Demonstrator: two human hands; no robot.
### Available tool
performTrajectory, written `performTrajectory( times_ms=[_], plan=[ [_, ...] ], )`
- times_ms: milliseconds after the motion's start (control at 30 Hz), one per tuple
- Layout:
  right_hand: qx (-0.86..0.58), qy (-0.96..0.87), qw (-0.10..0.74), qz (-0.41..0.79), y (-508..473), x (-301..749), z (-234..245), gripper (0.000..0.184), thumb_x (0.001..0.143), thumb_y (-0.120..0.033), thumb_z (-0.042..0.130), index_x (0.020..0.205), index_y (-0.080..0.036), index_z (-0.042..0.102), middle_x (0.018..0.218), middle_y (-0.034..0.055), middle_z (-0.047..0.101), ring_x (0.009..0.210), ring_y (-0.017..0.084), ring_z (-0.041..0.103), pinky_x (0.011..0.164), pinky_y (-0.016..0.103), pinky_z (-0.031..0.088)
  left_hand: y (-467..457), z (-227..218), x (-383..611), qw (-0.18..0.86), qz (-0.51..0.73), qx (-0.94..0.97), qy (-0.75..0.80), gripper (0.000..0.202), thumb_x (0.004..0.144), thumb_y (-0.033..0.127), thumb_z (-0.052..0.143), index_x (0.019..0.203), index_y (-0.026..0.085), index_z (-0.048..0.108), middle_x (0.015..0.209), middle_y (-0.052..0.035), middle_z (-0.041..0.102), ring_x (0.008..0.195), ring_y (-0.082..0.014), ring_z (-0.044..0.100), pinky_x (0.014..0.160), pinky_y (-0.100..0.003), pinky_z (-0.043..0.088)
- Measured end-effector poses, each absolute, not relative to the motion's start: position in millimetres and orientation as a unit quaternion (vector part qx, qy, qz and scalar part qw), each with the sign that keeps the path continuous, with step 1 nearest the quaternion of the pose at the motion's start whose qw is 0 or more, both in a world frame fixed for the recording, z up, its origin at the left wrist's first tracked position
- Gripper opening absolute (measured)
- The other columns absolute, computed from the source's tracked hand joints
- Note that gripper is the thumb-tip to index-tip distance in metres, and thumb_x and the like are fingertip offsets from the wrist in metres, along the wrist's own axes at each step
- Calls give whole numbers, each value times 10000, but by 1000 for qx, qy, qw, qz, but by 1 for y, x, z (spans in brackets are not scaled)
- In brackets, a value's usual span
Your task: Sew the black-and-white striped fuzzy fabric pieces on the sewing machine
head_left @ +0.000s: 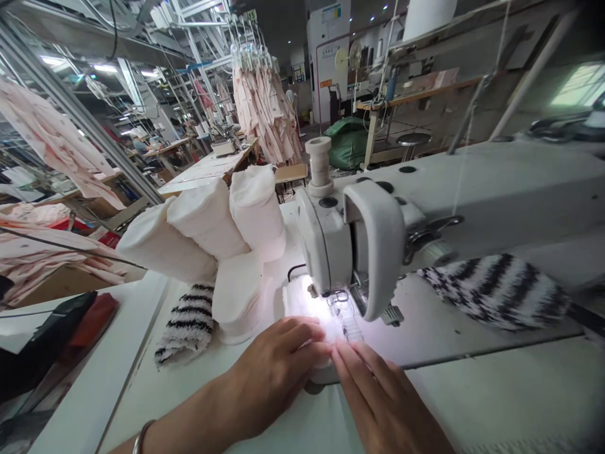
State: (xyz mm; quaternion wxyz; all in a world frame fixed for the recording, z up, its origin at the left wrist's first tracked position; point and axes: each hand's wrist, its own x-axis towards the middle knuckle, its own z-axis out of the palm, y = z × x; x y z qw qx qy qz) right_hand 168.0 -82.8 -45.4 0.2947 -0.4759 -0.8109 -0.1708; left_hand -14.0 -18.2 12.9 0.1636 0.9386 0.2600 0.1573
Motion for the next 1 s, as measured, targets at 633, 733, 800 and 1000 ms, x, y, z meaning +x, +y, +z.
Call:
performTrajectory(
  times_ms=[633, 733, 800, 1000],
  plan=[
    [-518, -801, 270, -133, -70, 168, -43, 498, 826, -19, 266, 1183, -132, 593, 1183, 64, 615, 1088, 219, 520, 881, 373, 405, -1, 4, -13, 95, 188, 943, 257, 233, 934, 102, 407, 1108, 152, 554, 1079, -103, 628, 976, -190, 581, 837, -348, 527],
    [-522, -799, 269, -128, -70, 168, -41, 486, 806, -22, 300, 1184, -124, 588, 1152, 84, 608, 1080, 230, 515, 841, 360, 430, -1, 5, -14, 91, 182, 945, 255, 228, 929, 97, 409, 1086, 150, 566, 1096, -106, 633, 956, -191, 588, 830, -356, 531],
    [-524, -801, 265, -118, -70, 169, -39, 490, 797, -21, 313, 1197, -120, 578, 1101, 93, 606, 1043, 230, 526, 813, 354, 447, -2, 5, -14, 89, 181, 945, 257, 236, 924, 93, 414, 1093, 151, 568, 1105, -110, 634, 966, -197, 589, 827, -360, 531],
    [-519, -814, 244, -98, -68, 178, -35, 557, 758, 9, 342, 1260, -139, 533, 1013, 71, 589, 935, 204, 543, 784, 350, 467, -2, 4, -12, 95, 197, 938, 271, 247, 925, 101, 425, 1113, 164, 571, 1014, -91, 642, 922, -189, 594, 779, -332, 531]
  ],
)
